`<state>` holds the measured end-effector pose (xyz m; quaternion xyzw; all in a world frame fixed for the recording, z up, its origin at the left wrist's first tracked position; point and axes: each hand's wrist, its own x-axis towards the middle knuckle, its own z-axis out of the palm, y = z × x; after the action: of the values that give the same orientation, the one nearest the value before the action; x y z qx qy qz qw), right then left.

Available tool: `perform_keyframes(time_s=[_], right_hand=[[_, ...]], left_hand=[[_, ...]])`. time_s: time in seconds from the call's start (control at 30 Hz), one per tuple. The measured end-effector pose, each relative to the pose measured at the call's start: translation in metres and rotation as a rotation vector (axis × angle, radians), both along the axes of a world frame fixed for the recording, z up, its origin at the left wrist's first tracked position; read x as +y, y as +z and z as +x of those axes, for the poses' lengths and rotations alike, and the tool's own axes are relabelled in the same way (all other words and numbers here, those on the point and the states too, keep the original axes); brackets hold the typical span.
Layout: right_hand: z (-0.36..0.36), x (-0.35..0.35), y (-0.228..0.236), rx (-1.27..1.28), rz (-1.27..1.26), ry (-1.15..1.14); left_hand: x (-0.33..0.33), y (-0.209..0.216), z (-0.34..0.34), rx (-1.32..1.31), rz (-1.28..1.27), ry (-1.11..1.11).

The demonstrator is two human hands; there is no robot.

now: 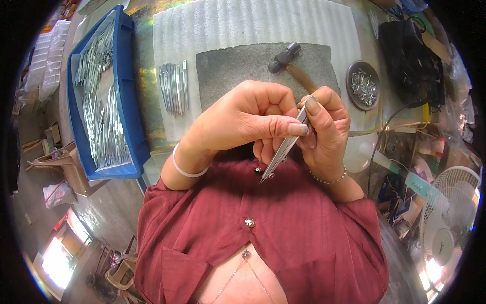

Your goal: Stamping or marking metal strips using a hammer and a punch tool on a metal block.

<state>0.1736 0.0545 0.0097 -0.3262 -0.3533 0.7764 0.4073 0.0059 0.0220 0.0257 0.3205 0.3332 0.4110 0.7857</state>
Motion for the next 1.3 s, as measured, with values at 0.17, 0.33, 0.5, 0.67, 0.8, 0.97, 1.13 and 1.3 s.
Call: perform_keyframes(time_s=[0.17,0.33,0.5,0.67,0.8,0.97,1.13,1.3], right_hand=[[-0.002,0.001,0.000,-0.015,0.004,-0.004],[-0.004,0.003,-0.002,-0.034,-0.015,-0.016],[-0.004,0.005,-0.003,-0.027,-0.037,0.008],[-0.007,0.006,-0.002,-0.038,-0.054,-0.001],[-0.006,0.003,-0.008,-0.017,-0.031,-0.028],[-0.004,0.000,-0.010,0.006,0.107,-0.058],[-0.004,-0.003,-0.011,0.018,0.080,-0.080],[-0.004,-0.001,-0.011,0.029,0.081,-0.070]], left_hand=[[0.002,-0.001,-0.001,0.003,-0.026,-0.005],[0.003,-0.005,0.000,-0.039,-0.102,0.011],[0.004,-0.009,0.000,-0.073,-0.120,0.027],[0.006,-0.011,-0.001,-0.081,-0.115,0.029],[0.006,-0.009,-0.003,-0.068,-0.107,0.024],[0.008,-0.007,-0.004,-0.057,-0.071,-0.027],[0.008,-0.007,-0.005,-0.045,-0.051,-0.052],[0.008,-0.006,-0.006,-0.027,-0.048,-0.058]])
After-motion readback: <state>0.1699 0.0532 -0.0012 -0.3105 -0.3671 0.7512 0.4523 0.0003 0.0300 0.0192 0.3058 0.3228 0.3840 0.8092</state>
